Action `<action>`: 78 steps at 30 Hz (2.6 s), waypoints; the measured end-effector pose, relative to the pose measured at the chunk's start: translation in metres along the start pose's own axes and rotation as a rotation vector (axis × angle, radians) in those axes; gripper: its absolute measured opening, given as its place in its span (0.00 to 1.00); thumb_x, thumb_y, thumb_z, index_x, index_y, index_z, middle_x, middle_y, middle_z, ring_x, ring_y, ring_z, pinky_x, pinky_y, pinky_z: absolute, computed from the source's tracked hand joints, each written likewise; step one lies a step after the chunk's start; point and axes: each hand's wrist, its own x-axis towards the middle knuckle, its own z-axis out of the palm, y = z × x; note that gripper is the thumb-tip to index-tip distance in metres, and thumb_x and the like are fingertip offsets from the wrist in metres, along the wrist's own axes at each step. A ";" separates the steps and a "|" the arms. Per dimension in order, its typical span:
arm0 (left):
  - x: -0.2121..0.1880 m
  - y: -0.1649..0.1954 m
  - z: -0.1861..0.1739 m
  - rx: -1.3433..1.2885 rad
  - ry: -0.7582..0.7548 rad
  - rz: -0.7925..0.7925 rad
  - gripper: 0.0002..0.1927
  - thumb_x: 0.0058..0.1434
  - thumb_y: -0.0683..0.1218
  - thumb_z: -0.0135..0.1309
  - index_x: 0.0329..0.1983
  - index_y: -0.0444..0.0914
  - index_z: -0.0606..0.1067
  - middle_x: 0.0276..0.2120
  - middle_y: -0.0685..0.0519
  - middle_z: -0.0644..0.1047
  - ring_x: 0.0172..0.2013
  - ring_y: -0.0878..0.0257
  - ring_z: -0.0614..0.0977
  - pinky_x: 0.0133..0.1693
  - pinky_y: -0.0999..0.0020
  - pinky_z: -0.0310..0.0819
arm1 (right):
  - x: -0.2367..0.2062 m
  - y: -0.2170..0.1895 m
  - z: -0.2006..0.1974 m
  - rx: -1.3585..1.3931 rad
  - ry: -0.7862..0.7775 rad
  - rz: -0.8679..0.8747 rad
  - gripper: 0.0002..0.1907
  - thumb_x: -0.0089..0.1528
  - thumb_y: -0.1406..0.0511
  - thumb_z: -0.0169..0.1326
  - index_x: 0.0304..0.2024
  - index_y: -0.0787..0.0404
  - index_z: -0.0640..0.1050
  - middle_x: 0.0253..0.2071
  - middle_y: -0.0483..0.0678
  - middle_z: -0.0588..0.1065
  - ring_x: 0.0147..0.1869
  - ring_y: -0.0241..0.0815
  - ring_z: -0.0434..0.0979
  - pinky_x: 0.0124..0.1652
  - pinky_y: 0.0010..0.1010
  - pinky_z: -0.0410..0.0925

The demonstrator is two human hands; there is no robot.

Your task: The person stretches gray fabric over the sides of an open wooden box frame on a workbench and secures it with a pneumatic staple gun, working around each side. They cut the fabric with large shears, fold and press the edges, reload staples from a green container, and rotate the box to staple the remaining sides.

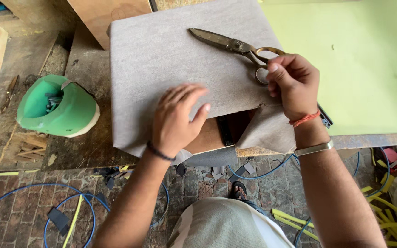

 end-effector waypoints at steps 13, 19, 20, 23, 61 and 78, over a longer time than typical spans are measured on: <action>-0.003 0.018 0.009 0.316 -0.244 -0.048 0.45 0.65 0.73 0.38 0.72 0.35 0.61 0.71 0.39 0.61 0.70 0.43 0.62 0.68 0.44 0.49 | -0.023 -0.010 0.033 -1.162 0.069 -0.557 0.22 0.56 0.72 0.56 0.54 0.60 0.78 0.56 0.52 0.77 0.61 0.57 0.75 0.62 0.44 0.64; -0.009 0.016 0.018 0.304 -0.169 -0.078 0.39 0.67 0.71 0.40 0.71 0.42 0.66 0.70 0.46 0.66 0.69 0.48 0.66 0.68 0.47 0.52 | -0.018 -0.027 -0.004 -1.302 -0.034 -0.321 0.15 0.69 0.63 0.54 0.57 0.58 0.78 0.53 0.51 0.78 0.55 0.52 0.77 0.56 0.46 0.65; -0.009 0.016 0.020 0.321 -0.163 -0.087 0.38 0.67 0.71 0.40 0.70 0.43 0.67 0.69 0.47 0.67 0.68 0.49 0.67 0.67 0.48 0.53 | -0.014 -0.031 -0.012 -1.293 -0.100 -0.316 0.15 0.70 0.62 0.53 0.58 0.57 0.78 0.53 0.50 0.78 0.55 0.52 0.77 0.56 0.45 0.65; -0.001 0.015 0.022 0.348 -0.113 -0.114 0.35 0.67 0.70 0.42 0.68 0.46 0.72 0.67 0.50 0.71 0.66 0.50 0.71 0.67 0.49 0.55 | 0.016 -0.035 -0.019 -1.315 -0.254 -0.407 0.20 0.64 0.59 0.56 0.56 0.59 0.79 0.47 0.52 0.79 0.49 0.53 0.78 0.49 0.41 0.69; 0.000 -0.003 0.040 0.473 0.192 -0.422 0.24 0.68 0.58 0.51 0.61 0.42 0.77 0.62 0.48 0.77 0.67 0.47 0.73 0.69 0.46 0.59 | 0.171 0.079 -0.044 -0.941 -0.342 -0.290 0.18 0.60 0.70 0.56 0.54 0.61 0.82 0.52 0.54 0.80 0.53 0.50 0.80 0.50 0.36 0.72; -0.172 -0.088 0.106 -0.161 0.588 -0.880 0.75 0.37 0.61 0.78 0.72 0.24 0.41 0.63 0.28 0.61 0.63 0.41 0.69 0.63 0.47 0.68 | -0.013 0.008 0.183 -1.293 -0.655 -0.964 0.32 0.61 0.65 0.55 0.70 0.51 0.69 0.72 0.51 0.67 0.74 0.46 0.66 0.68 0.47 0.59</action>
